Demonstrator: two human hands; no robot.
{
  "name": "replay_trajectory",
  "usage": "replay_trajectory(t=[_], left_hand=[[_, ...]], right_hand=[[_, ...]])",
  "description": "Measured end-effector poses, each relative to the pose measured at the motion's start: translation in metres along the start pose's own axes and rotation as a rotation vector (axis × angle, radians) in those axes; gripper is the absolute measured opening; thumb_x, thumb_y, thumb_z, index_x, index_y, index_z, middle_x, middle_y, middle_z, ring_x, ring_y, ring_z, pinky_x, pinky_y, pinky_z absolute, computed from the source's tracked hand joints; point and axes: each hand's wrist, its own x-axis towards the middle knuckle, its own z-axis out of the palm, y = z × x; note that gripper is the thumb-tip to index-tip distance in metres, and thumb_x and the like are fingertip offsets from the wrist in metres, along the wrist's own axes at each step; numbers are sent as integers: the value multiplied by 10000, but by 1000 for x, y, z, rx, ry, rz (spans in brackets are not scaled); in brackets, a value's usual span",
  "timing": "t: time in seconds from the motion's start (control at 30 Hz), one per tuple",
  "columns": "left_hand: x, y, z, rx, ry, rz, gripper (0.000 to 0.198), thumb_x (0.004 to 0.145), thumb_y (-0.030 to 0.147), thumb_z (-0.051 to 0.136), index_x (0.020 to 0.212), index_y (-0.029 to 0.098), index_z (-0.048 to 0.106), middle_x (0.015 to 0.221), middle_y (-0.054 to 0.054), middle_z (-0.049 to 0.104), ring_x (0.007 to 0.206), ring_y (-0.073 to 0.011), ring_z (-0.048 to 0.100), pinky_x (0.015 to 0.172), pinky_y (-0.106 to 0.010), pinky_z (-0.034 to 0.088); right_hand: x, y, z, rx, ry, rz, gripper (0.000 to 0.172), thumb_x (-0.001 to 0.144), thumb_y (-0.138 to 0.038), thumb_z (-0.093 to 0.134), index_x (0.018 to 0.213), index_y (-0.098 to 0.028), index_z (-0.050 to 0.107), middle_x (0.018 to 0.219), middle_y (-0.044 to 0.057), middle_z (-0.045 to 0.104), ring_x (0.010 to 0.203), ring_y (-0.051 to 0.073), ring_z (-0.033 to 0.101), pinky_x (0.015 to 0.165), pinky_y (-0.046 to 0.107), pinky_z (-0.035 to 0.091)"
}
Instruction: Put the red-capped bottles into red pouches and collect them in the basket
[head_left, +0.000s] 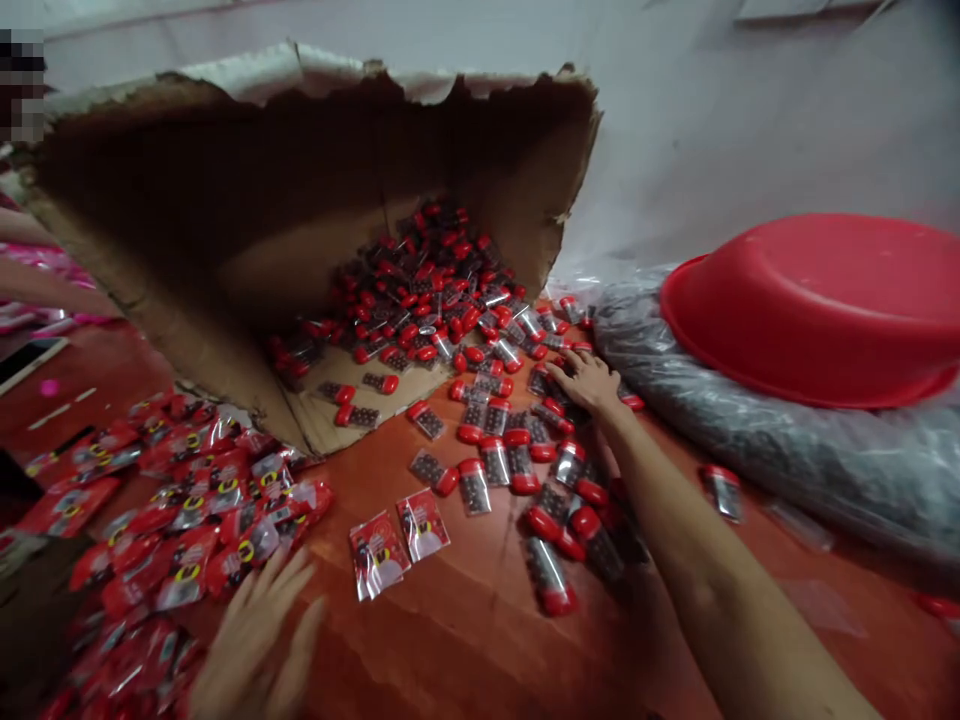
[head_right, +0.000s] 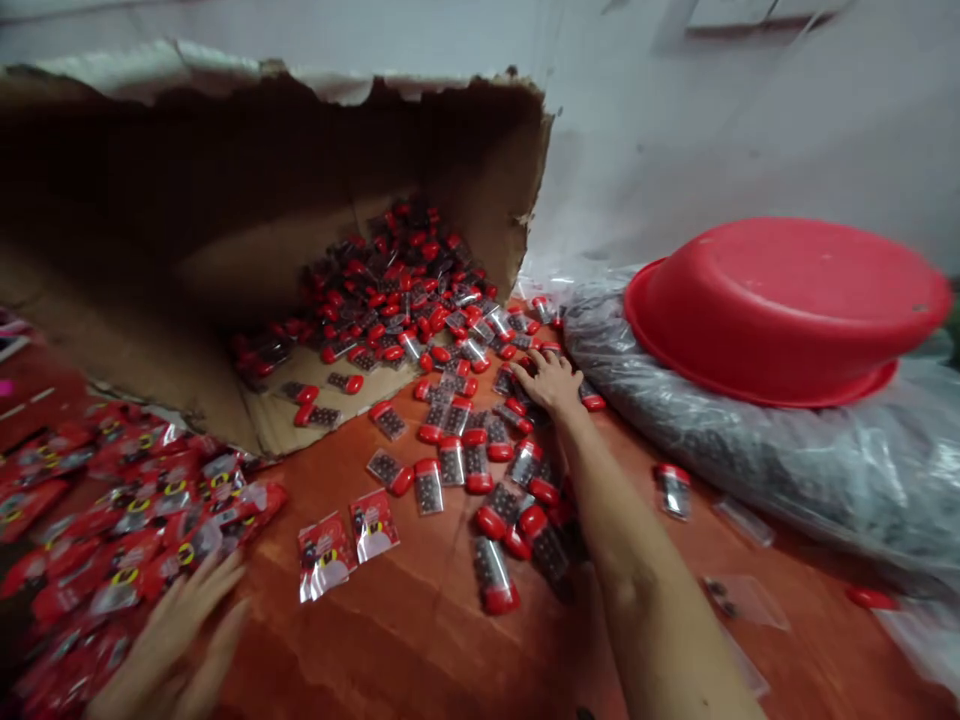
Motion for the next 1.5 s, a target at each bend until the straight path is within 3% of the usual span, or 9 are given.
replay_trajectory(t=[0.2,0.33,0.67,0.87,1.03,1.23,1.33,1.43,1.5], left_hand=[[55,45,68,80,-427,50,364,879,331,422,1196,223,564,1285,-76,557,1301,-292,368,1051,-535,294],[54,54,79,109,-556,4,354,880,314,418,1167,210,596,1303,-74,537,1291,-298,381,1069,-551,243],[49,64,71,190,-562,-69,277,857,349,465,1026,276,672,1263,-29,575,1262,-307,417,1060,-590,186],[41,71,71,94,-466,-75,246,838,294,475,924,272,704,1166,-49,640,1225,-305,464,1058,-601,157],[30,90,60,-11,-296,-150,273,840,362,471,947,263,702,1207,-61,613,1258,-309,426,1065,-592,151],[18,116,43,-193,-167,-164,273,822,328,503,1006,239,684,1274,-80,566,1303,-279,369,1099,-545,115],[10,123,36,-460,-164,-409,382,766,413,583,1087,212,638,1261,-103,578,1253,-263,437,1066,-474,271],[4,132,28,-893,-393,-850,505,682,562,616,981,157,655,1035,-125,683,987,-246,624,792,-352,505],[2,138,24,-1136,-515,-1045,509,619,586,660,878,148,660,864,-92,705,789,-194,658,614,-264,510]], right_hand=[[-56,0,1,-47,-50,-227,630,829,-647,297,1338,-292,407,1451,64,351,1313,349,283,996,596,296],[-93,-1,2,-77,-93,-358,611,847,-617,304,1355,-287,391,1450,68,348,1324,339,270,1004,568,315],[-184,-20,-17,76,168,-503,555,854,-538,382,1244,-170,522,1363,172,429,1315,374,261,1007,615,213],[-266,-49,-12,237,46,-811,366,855,-443,465,1054,-193,642,1226,125,578,1247,320,388,1032,567,202],[-297,-63,-11,575,0,-531,353,859,-454,463,952,-173,657,909,106,695,842,226,606,801,373,433],[-314,-95,-1,1195,-203,-304,433,826,-558,411,702,-176,575,630,-15,568,570,117,484,554,237,389],[-323,-98,3,1249,-74,-255,396,835,-505,404,596,-195,466,549,-36,463,518,101,409,515,233,339],[-332,-89,0,1122,55,-232,391,855,-449,383,544,-213,357,498,-47,372,481,94,345,481,238,274],[-339,-83,-2,1046,95,-235,389,865,-425,376,539,-216,334,491,-48,355,473,94,332,478,242,259]])
